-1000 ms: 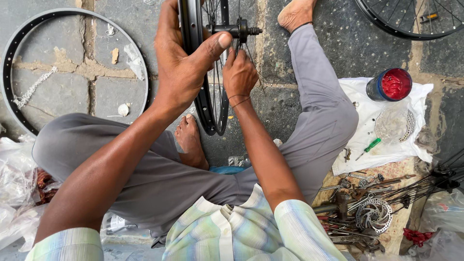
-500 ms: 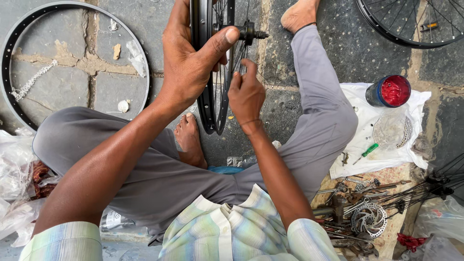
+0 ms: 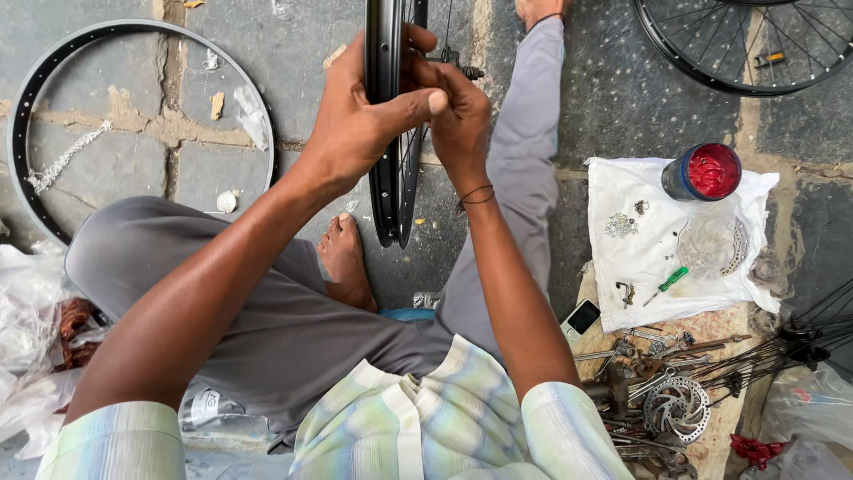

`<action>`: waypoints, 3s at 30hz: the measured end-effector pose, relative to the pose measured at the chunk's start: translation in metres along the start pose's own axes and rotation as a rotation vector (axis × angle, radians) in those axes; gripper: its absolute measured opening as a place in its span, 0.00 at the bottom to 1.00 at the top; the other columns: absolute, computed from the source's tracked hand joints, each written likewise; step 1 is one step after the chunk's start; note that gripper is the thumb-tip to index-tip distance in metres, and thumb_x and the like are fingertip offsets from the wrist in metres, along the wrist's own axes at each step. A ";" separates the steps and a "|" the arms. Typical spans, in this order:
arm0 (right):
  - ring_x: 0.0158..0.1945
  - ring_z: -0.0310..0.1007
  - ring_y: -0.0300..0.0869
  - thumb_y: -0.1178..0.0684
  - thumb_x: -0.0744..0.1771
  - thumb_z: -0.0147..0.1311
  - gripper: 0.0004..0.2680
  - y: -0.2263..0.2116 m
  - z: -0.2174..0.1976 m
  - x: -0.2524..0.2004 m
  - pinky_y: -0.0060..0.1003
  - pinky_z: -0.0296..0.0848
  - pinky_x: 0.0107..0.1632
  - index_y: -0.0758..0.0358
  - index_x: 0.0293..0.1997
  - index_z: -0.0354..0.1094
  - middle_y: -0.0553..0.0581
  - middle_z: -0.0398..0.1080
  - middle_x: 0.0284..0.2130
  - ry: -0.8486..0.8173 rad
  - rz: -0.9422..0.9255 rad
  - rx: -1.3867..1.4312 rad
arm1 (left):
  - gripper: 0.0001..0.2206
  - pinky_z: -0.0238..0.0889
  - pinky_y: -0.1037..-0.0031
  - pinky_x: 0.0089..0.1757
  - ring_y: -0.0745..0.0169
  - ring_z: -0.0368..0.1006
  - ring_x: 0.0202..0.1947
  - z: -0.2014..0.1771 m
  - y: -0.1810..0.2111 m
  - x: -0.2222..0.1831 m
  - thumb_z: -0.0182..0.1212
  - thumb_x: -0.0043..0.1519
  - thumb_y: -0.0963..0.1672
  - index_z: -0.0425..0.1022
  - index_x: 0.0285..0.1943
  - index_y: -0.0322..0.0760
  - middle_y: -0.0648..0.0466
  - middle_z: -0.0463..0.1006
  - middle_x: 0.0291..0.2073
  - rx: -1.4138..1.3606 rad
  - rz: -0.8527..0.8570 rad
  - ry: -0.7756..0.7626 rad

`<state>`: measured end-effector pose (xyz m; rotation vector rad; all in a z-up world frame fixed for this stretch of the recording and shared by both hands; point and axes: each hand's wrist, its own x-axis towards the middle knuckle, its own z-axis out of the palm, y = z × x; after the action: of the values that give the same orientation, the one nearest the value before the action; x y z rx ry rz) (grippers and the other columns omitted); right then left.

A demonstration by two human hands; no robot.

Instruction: The person works on a bicycle wheel by hand, inserting spokes into the hub and through the rim.

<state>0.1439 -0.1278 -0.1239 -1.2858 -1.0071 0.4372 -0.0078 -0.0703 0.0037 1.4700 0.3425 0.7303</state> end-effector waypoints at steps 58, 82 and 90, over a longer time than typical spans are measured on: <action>0.43 0.78 0.51 0.63 0.64 0.55 0.07 0.181 -0.297 -0.175 0.41 0.75 0.48 0.68 0.44 0.71 0.63 0.76 0.41 0.866 0.544 -1.009 | 0.15 0.69 0.76 0.40 0.64 0.74 0.37 -0.023 0.009 -0.042 0.67 0.73 0.44 0.67 0.56 0.29 0.49 0.73 0.38 0.643 -0.140 -0.012; 0.37 0.67 0.37 0.54 0.73 0.54 0.06 -0.003 -0.253 -0.016 0.39 0.75 0.48 0.68 0.44 0.67 0.54 0.69 0.40 -0.108 0.397 0.010 | 0.27 0.63 0.58 0.41 0.46 0.70 0.37 0.036 0.012 -0.029 0.73 0.63 0.47 0.60 0.59 0.28 0.40 0.71 0.40 0.346 0.106 0.160; 0.47 0.71 0.34 0.61 0.73 0.57 0.09 -0.251 -0.037 0.047 0.26 0.73 0.54 0.68 0.59 0.63 0.53 0.70 0.47 -0.611 -0.021 -0.549 | 0.24 0.64 0.54 0.43 0.39 0.73 0.42 0.034 0.009 -0.027 0.71 0.62 0.44 0.58 0.55 0.29 0.40 0.70 0.41 0.289 0.166 0.204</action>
<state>0.1357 -0.1828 0.1284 -1.6684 -1.7372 0.5787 -0.0081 -0.1141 0.0099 1.7145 0.5019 1.0004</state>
